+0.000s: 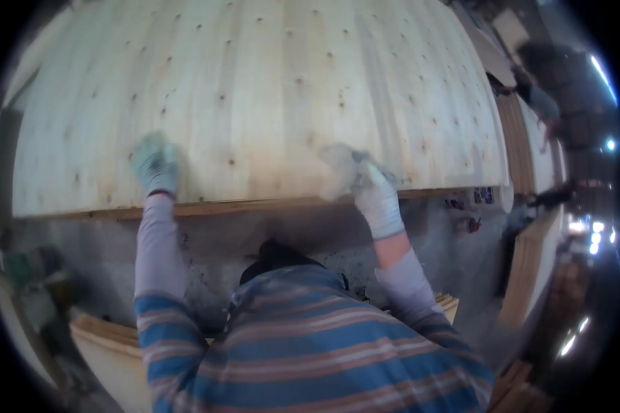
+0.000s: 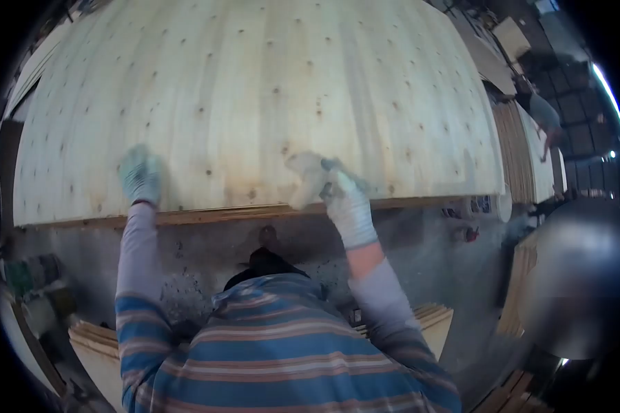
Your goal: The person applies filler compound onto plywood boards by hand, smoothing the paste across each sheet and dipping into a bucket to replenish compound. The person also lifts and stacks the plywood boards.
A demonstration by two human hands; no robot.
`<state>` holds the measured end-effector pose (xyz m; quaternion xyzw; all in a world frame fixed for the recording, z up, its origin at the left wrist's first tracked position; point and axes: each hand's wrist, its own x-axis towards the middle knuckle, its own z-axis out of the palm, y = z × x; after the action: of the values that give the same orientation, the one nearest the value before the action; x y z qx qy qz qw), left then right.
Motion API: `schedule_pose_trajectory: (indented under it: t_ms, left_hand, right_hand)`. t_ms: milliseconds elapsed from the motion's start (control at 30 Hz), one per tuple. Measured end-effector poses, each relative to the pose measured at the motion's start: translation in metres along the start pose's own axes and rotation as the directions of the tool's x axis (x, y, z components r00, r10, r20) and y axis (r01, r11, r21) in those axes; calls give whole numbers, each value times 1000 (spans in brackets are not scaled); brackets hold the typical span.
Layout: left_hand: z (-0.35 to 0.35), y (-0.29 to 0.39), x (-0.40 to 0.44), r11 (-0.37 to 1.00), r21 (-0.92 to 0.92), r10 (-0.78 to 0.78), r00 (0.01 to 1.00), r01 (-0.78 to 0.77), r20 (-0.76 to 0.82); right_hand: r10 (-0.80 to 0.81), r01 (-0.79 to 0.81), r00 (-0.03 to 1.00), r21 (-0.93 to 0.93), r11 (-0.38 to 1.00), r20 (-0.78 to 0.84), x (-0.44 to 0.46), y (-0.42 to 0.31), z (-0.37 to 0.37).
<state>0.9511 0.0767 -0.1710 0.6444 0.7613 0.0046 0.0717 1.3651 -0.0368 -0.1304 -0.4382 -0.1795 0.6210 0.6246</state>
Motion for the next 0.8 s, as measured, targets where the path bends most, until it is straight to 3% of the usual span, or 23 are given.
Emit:
schedule_pose_trajectory:
  t_ms: [33,67,100,167,267,333,367,400,433,500,533,567,600,633,700,733,767,800]
  left_hand:
    - [16,-46,-6,997,-8,-72,977,72,-198]
    - [35,-79,-11,991,-22,-132,913,133,-387]
    - [46,-90,-14,989,29,-118,896,144,-428]
    - [59,-110,-11,980,125,-70,857,155,-510]
    - [41,-89,-25,980,84,-131,900,182,-415]
    - [28,-90,-17,975,102,-136,895,197,-426]
    - [16,-88,-16,974,65,-184,921,218,-342]
    - [4,-86,-15,971,34,-221,942,237,-253]
    - [4,-88,-15,970,14,-230,934,243,-272]
    - [13,-95,-18,977,-9,-210,943,215,-258]
    - [11,-102,-19,983,-21,-185,956,185,-228]
    - [6,-114,-21,998,-64,-23,983,11,-181]
    - [1,-128,-21,981,-121,131,981,-148,-140]
    - [-8,-153,-12,943,-186,258,959,-277,-120]
    - [-31,-198,15,797,-293,528,845,-529,-91]
    - [-52,-224,38,868,-268,439,898,-418,21]
    - [-37,-265,68,879,-222,368,897,-421,-243]
    - [-17,-313,98,892,-183,280,825,-412,-491]
  right_hand:
    - [17,-18,1000,27,999,25,22,3,13]
    - [-85,99,995,-419,902,52,58,9,7]
    - [-160,193,980,-771,607,120,93,16,0]
    - [-126,179,978,-976,124,164,130,0,53]
    - [272,277,911,-948,154,311,149,17,62]
    - [160,406,893,-906,117,421,82,27,53]
    - [25,673,710,-668,-319,704,79,48,8]
    - [-12,622,746,-703,-343,666,43,46,32]
    - [-103,428,896,-901,-63,433,13,58,46]
    - [-214,122,974,-965,231,72,-19,98,32]
    - [-74,6,996,-801,599,-48,-38,125,48]
    - [106,-141,990,-508,850,-96,-55,149,67]
    - [297,-303,953,-155,940,-62,-64,168,82]
    - [327,-361,899,-72,930,-292,-58,207,94]
    - [362,-341,925,169,925,-113,-62,234,158]
    - [275,-265,960,153,952,-50,-59,232,206]
    - [259,-252,965,127,959,-38,-50,228,252]
    - [244,-241,969,98,966,-26,-36,223,297]
